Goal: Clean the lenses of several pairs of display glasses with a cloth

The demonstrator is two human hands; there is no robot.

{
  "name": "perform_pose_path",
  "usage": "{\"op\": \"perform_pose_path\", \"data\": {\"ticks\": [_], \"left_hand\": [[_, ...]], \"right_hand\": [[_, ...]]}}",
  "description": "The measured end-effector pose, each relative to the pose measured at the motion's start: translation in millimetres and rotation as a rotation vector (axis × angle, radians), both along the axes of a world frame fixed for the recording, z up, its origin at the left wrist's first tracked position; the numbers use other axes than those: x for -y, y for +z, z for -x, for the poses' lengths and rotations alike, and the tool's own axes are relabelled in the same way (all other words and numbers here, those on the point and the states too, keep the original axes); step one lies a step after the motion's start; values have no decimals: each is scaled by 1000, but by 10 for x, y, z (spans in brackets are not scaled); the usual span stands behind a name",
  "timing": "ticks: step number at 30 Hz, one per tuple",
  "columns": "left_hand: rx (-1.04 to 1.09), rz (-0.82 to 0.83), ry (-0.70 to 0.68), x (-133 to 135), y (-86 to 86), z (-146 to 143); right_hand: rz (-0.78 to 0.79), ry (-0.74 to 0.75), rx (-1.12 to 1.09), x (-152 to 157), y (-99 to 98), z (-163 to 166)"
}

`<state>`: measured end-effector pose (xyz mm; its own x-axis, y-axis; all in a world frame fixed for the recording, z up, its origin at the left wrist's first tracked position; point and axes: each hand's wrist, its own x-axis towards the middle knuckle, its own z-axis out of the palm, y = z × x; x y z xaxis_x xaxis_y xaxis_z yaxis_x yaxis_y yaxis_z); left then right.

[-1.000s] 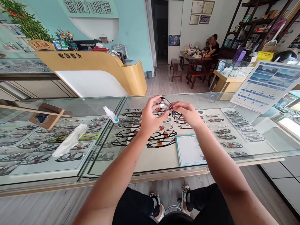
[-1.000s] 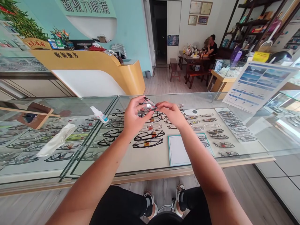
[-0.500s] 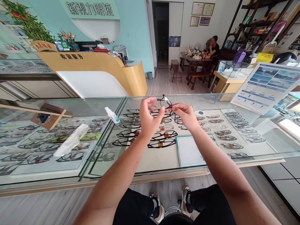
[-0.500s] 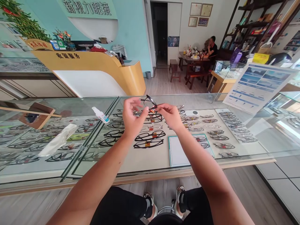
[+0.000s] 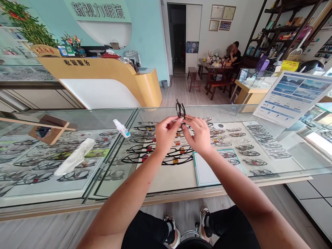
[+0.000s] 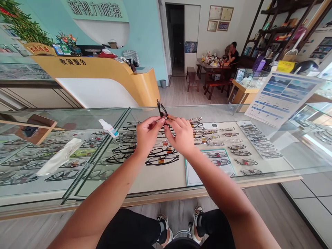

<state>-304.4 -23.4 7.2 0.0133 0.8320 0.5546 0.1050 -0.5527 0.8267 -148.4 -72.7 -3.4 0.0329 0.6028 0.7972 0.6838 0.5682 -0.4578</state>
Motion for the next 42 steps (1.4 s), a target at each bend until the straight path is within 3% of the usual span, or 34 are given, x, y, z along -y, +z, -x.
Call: {"op": "perform_pose_path", "data": {"ticks": [3, 7, 12, 16, 22, 34, 42], "left_hand": [[-35, -29, 19, -5, 33, 42], [-204, -175, -34, 20, 109, 13], [-690, -211, -250, 132, 272, -334], [-1085, -221, -343, 310, 311, -736], [-1394, -195, -340, 456, 186, -1040], [-1498, -97, -389, 439, 119, -1111], [-1524, -66, -362, 409, 95, -1106]], "right_hand": [[-61, -5, -45, -23, 79, -123], [-146, -234, -364, -165, 222, -619], [-138, -420, -662, -363, 290, -1331], [-130, -408, -746, -428, 257, -1610], [-102, -439, -724, -467, 211, -1635], [67, -427, -680, -481, 223, -1522], [69, -407, -671, -494, 215, -1500]]}}
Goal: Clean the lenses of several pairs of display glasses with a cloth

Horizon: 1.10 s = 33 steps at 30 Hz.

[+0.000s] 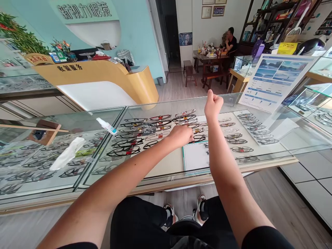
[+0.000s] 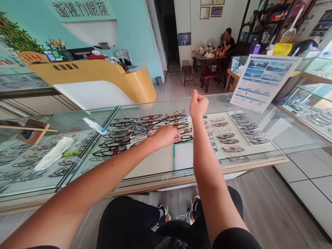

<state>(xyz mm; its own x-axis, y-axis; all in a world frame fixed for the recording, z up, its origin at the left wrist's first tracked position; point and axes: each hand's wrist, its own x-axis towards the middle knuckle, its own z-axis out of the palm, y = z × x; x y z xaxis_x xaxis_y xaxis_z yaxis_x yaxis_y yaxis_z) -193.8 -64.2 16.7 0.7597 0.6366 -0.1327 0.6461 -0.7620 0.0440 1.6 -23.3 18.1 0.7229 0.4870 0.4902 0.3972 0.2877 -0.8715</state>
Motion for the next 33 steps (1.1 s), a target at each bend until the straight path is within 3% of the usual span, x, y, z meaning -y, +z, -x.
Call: {"op": "perform_pose_path", "data": {"ticks": [10, 18, 28, 33], "left_hand": [[-56, -42, 1, -22, 70, -5], [55, -65, 85, -183, 246, -101], [-41, 12, 86, -354, 116, -251], [35, 60, 68, -376, 173, -202]], "right_hand": [[12, -2, 9, -8, -7, 16], [6, 46, -33, 29, 36, 42], [-10, 141, -55, 31, 33, 56], [-34, 105, -99, 18, 32, 19]]}}
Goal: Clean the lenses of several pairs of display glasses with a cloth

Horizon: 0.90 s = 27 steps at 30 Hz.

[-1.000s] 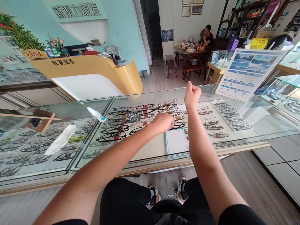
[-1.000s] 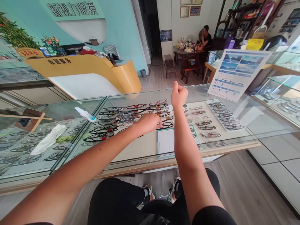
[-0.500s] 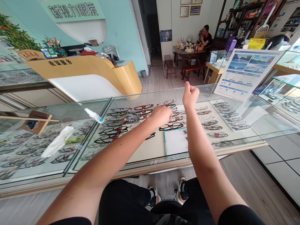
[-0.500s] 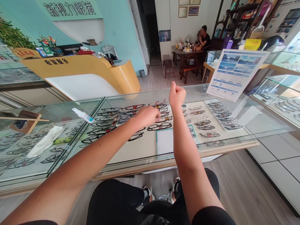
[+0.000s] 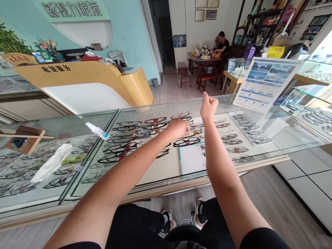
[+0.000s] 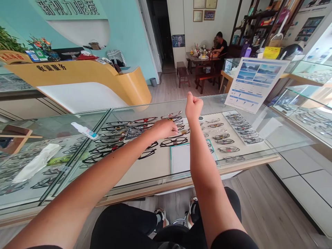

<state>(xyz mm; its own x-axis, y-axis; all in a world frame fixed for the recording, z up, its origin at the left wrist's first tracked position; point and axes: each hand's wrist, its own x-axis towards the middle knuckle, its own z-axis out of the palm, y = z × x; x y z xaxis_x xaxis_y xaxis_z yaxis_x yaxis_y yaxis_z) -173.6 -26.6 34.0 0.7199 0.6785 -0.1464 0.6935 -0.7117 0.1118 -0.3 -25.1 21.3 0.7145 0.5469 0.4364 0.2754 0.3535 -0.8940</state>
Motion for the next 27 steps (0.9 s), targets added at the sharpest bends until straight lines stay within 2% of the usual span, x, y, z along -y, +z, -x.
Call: {"op": "perform_pose_path", "data": {"ticks": [4, 9, 11, 14, 17, 22, 27], "left_hand": [[253, 30, 30, -1, 73, 174], [761, 101, 94, -55, 20, 689], [956, 109, 122, -120, -40, 930], [1170, 169, 192, -239, -146, 1232], [1293, 245, 267, -319, -277, 1410], [1414, 321, 301, -317, -477, 1482], [1429, 371, 299, -291, -536, 1493]], "right_hand": [[-25, -30, -62, -13, 7, -41], [-8, -15, -49, -41, -12, -15], [16, 33, -13, -45, -19, 56], [37, 186, 69, -32, -15, 240], [88, 381, 137, 10, -4, 485], [249, 696, 228, 146, -60, 919], [300, 792, 309, 273, -155, 1220]]}}
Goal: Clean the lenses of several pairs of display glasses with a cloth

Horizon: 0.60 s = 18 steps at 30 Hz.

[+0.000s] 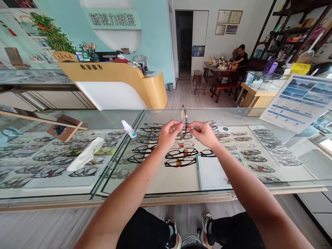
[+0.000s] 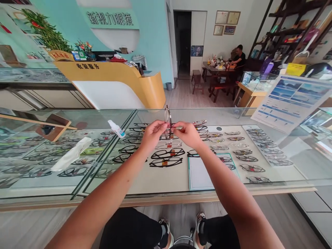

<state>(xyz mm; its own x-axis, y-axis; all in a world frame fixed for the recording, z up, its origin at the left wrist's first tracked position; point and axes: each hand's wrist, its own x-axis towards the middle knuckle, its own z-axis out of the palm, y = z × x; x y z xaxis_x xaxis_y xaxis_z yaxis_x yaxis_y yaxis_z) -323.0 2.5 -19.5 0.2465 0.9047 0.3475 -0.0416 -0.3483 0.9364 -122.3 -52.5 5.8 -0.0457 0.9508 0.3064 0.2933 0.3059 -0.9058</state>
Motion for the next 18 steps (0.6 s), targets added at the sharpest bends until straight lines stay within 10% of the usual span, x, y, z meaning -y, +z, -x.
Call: {"op": "perform_pose_path", "data": {"ticks": [18], "left_hand": [[40, -19, -70, -11, 40, 46]], "right_hand": [[-80, -198, -34, 38, 27, -118]]}}
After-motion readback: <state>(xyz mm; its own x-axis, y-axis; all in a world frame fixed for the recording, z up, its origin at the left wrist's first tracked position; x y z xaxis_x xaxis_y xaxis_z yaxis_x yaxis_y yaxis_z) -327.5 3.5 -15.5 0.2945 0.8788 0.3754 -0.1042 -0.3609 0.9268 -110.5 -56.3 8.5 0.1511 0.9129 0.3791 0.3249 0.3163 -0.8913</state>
